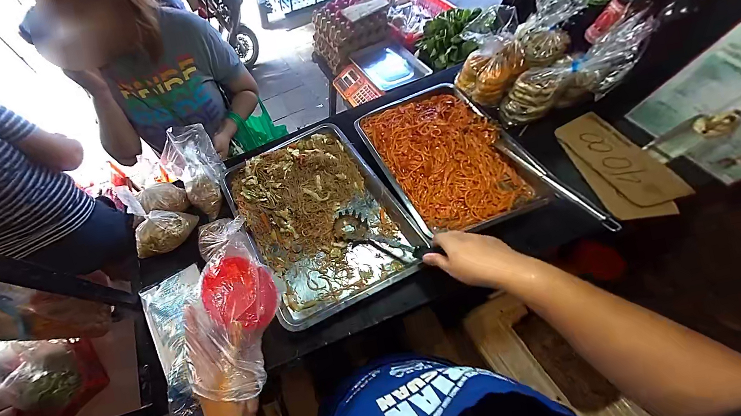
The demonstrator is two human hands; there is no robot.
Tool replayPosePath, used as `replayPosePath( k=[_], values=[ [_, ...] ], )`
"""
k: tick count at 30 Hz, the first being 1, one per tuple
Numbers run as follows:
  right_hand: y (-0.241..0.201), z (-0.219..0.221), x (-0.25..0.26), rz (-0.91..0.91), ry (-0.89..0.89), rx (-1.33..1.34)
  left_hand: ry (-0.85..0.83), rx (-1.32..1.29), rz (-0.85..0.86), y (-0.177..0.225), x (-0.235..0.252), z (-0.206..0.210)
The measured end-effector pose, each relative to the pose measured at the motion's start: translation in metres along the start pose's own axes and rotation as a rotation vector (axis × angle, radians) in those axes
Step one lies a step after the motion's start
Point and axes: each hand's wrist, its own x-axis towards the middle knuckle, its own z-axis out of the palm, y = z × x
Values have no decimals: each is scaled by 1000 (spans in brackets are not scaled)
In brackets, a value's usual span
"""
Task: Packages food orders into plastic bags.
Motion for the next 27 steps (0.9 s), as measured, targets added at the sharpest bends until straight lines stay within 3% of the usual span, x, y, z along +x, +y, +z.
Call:
replayPosePath(
  k=[4,10,14,17,19,22,24,27],
  values=[
    [-18,-24,-9,-36,-9,4,-14,-57,-137,-6,-14,8],
    [-51,-33,13,121,280,-140,-161,-256,-204,-18,-15,-3],
    [-92,-18,47,202,189,-1,-171,-183,-227,-21,-11,-2],
    [-129,5,59,105,57,408,-146,-104,-198,-20,-4,4],
    [-141,17,69,67,-14,996,-105,-125,-200,-19,-2,10],
    [-127,23,78,50,-348,1995,-79,-202,-222,-13,-4,19],
    [-112,23,75,-5,-513,2222,-68,-219,-255,-8,-3,27],
    [-97,23,62,-111,-528,2221,-61,-238,-309,-16,7,33]
  ],
)
